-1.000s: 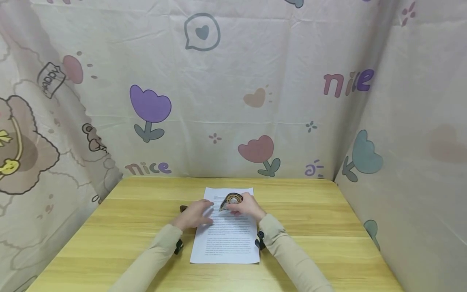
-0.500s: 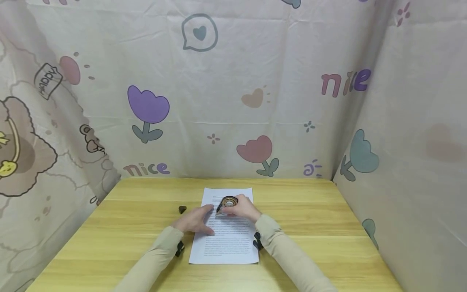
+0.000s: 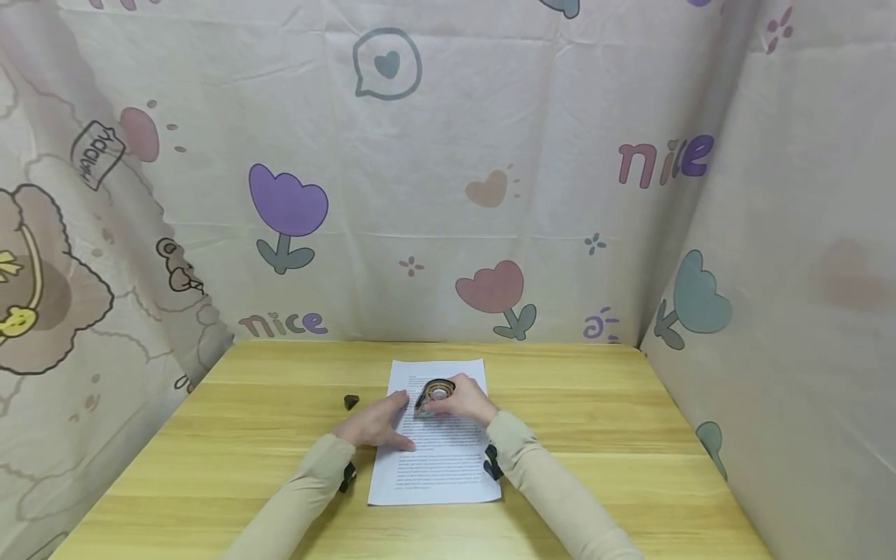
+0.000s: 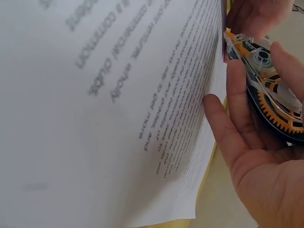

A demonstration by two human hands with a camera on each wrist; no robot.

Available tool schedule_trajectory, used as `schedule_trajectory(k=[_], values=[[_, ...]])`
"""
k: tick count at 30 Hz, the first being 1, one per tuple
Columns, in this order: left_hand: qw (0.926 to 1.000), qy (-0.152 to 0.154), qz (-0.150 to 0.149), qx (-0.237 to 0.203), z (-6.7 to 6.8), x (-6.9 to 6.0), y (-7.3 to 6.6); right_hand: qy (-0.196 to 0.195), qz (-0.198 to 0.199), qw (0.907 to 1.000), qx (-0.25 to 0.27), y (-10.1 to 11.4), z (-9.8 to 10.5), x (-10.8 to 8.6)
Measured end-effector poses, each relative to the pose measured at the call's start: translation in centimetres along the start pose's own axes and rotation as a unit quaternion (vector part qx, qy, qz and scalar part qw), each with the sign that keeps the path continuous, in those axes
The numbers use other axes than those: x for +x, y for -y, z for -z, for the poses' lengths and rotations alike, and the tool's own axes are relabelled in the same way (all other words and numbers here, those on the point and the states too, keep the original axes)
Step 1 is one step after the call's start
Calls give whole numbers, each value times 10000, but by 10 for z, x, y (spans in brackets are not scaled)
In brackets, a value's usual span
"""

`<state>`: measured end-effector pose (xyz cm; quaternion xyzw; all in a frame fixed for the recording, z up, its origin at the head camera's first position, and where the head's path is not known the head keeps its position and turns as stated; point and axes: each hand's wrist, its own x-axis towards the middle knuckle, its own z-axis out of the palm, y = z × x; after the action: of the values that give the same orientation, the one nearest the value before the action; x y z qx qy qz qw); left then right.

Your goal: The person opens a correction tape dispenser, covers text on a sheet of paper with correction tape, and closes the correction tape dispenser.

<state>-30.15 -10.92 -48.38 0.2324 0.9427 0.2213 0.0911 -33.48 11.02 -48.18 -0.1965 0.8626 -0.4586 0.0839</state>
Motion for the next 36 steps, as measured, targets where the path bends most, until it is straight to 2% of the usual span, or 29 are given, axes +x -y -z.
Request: schedule_trajectory(k=[5,14,22,36], values=[[9999,85,126,81,0,1,-1,-69,135,9997,-177,0,1,2],[9998,106,154,38,1,1,-1,36,380,9988,-297,-1,1,7],[9997,134,123,158,3,2,-2,72,231,9989,-391,-2,2,10],[9997,161,169,95,1,-1,-2,198,154,9991,-339,-1,0,8]])
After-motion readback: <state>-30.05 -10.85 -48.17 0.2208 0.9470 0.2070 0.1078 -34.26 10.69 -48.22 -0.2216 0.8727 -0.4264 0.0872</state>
